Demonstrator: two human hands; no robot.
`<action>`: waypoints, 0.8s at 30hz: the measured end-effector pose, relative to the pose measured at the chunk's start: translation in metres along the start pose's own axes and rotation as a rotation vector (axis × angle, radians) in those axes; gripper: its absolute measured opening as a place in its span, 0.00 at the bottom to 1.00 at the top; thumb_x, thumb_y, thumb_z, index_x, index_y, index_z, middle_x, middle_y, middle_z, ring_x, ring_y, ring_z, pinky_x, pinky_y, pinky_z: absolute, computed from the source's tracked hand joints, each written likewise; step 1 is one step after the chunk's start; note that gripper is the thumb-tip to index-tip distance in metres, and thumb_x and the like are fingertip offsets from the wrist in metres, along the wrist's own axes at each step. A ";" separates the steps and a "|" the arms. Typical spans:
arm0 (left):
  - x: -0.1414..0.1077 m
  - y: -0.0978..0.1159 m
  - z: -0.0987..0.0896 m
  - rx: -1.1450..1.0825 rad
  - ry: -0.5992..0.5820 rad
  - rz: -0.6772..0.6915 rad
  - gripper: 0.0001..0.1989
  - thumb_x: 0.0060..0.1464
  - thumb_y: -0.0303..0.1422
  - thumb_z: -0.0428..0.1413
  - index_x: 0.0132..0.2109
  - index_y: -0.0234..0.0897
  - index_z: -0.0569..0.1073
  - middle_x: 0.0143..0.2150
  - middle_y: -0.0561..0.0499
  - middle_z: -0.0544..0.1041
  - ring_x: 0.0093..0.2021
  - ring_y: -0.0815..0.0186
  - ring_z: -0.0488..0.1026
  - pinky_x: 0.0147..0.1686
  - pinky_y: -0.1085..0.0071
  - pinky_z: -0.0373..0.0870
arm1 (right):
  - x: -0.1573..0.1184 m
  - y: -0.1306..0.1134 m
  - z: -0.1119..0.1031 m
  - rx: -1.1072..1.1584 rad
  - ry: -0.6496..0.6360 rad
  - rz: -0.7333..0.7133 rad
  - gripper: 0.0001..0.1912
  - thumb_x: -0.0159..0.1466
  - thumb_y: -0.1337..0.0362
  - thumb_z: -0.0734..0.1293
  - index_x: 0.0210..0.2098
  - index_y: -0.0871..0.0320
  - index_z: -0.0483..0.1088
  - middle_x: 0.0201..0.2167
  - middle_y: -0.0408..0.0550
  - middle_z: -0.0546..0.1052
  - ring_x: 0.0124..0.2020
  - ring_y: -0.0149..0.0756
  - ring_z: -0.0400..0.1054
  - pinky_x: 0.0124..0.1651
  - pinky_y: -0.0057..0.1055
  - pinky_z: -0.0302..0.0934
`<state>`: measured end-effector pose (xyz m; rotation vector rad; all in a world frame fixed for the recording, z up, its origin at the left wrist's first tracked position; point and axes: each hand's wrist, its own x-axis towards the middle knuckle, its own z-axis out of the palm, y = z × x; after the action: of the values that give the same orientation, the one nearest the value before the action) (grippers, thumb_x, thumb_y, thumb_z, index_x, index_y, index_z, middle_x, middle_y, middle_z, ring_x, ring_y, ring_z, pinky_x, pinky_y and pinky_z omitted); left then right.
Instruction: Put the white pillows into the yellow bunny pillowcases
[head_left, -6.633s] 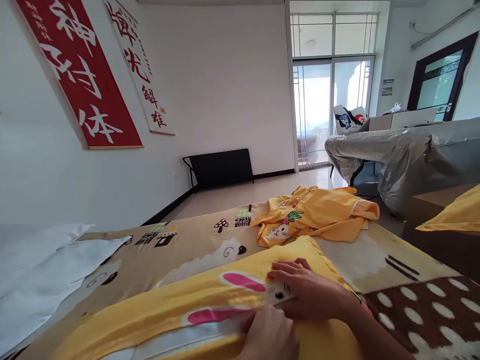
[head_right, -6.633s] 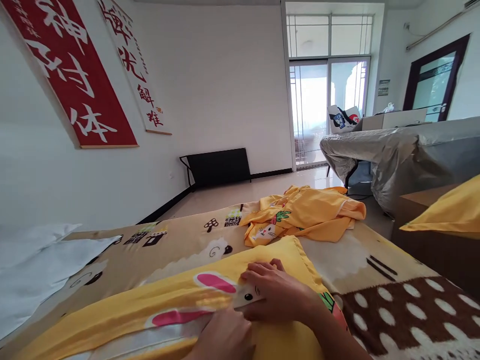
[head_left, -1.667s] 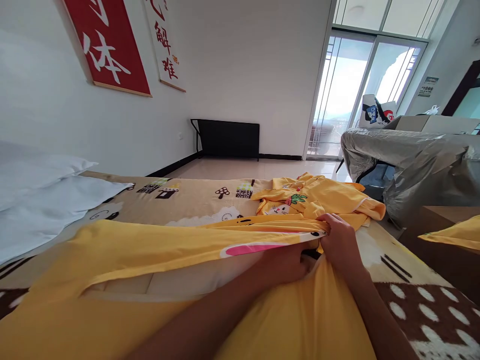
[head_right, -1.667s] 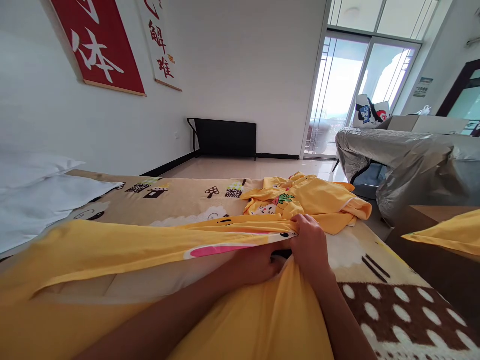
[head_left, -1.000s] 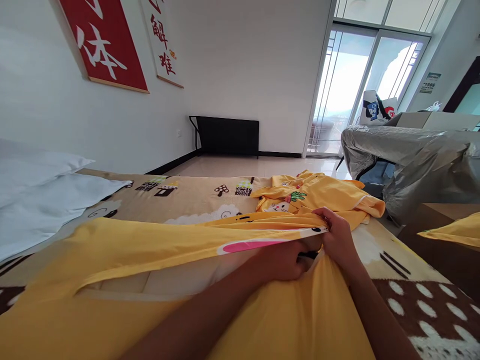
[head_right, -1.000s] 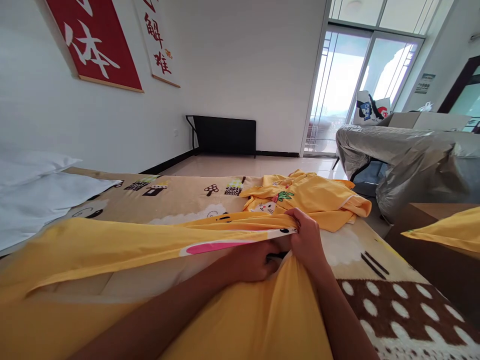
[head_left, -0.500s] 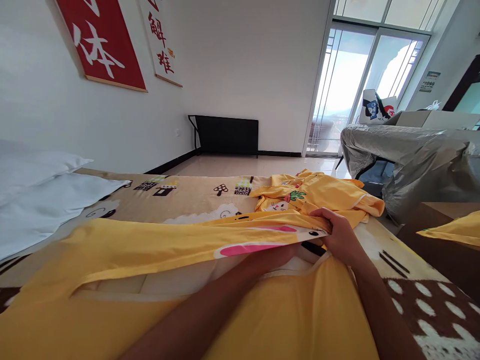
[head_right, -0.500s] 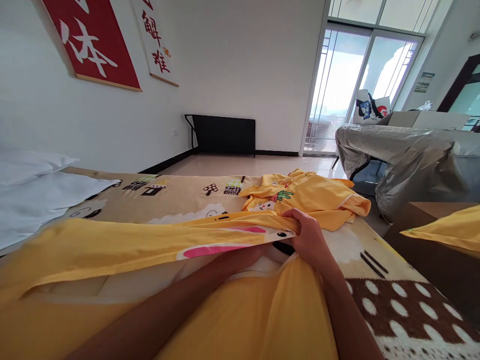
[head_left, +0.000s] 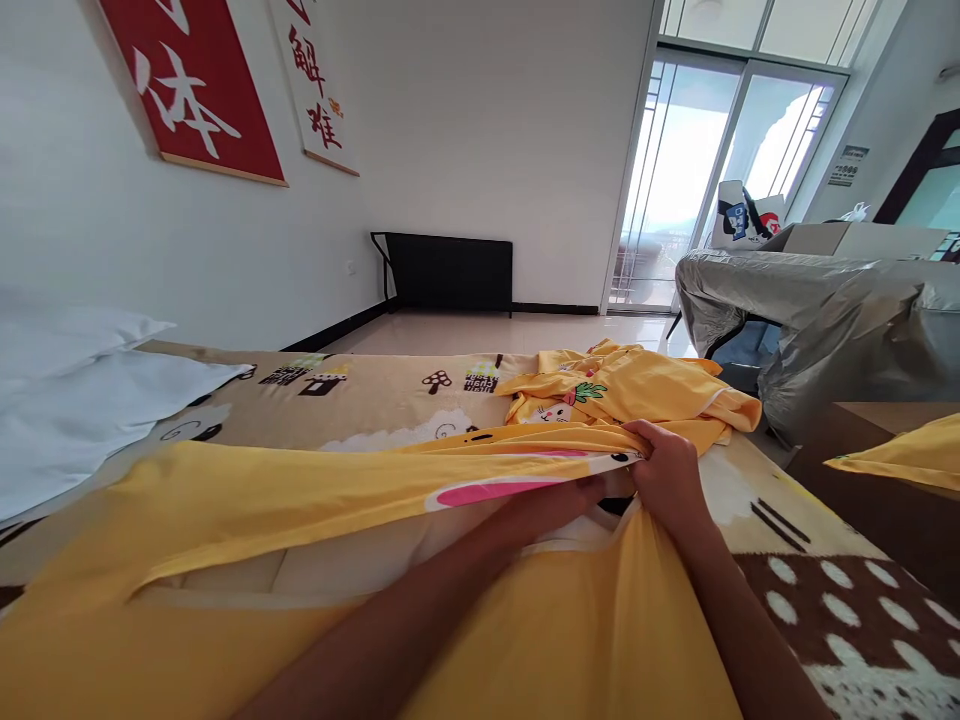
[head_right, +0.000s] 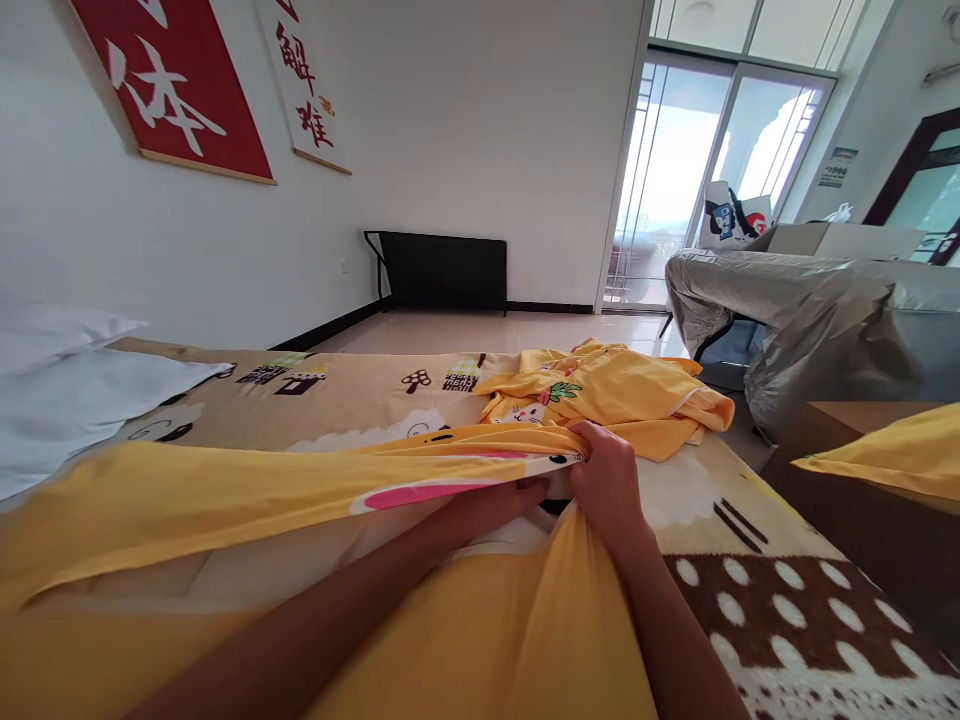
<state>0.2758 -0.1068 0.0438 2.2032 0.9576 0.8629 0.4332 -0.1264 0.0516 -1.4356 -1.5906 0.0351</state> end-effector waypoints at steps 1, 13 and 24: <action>-0.002 0.000 0.000 0.041 -0.021 0.006 0.20 0.56 0.37 0.49 0.56 0.45 0.67 0.54 0.52 0.73 0.60 0.58 0.62 0.63 0.57 0.56 | 0.000 0.001 0.000 0.016 -0.017 -0.011 0.22 0.41 0.72 0.56 0.32 0.57 0.73 0.31 0.47 0.79 0.33 0.38 0.71 0.37 0.29 0.61; -0.029 0.023 -0.003 0.371 -0.122 0.238 0.21 0.56 0.33 0.46 0.57 0.41 0.63 0.58 0.48 0.69 0.58 0.58 0.65 0.57 0.62 0.62 | -0.002 -0.005 -0.005 0.185 0.026 -0.091 0.20 0.42 0.73 0.57 0.31 0.57 0.74 0.30 0.44 0.75 0.34 0.35 0.68 0.37 0.27 0.61; -0.019 0.008 0.008 0.298 -0.026 0.054 0.22 0.58 0.41 0.45 0.58 0.44 0.64 0.56 0.51 0.72 0.59 0.58 0.64 0.58 0.61 0.61 | -0.002 0.001 -0.002 0.161 -0.008 0.053 0.21 0.42 0.71 0.59 0.34 0.57 0.73 0.30 0.42 0.79 0.31 0.37 0.72 0.35 0.27 0.63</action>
<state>0.2744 -0.1285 0.0386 2.4949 1.0760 0.7526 0.4354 -0.1290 0.0510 -1.3534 -1.5203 0.1956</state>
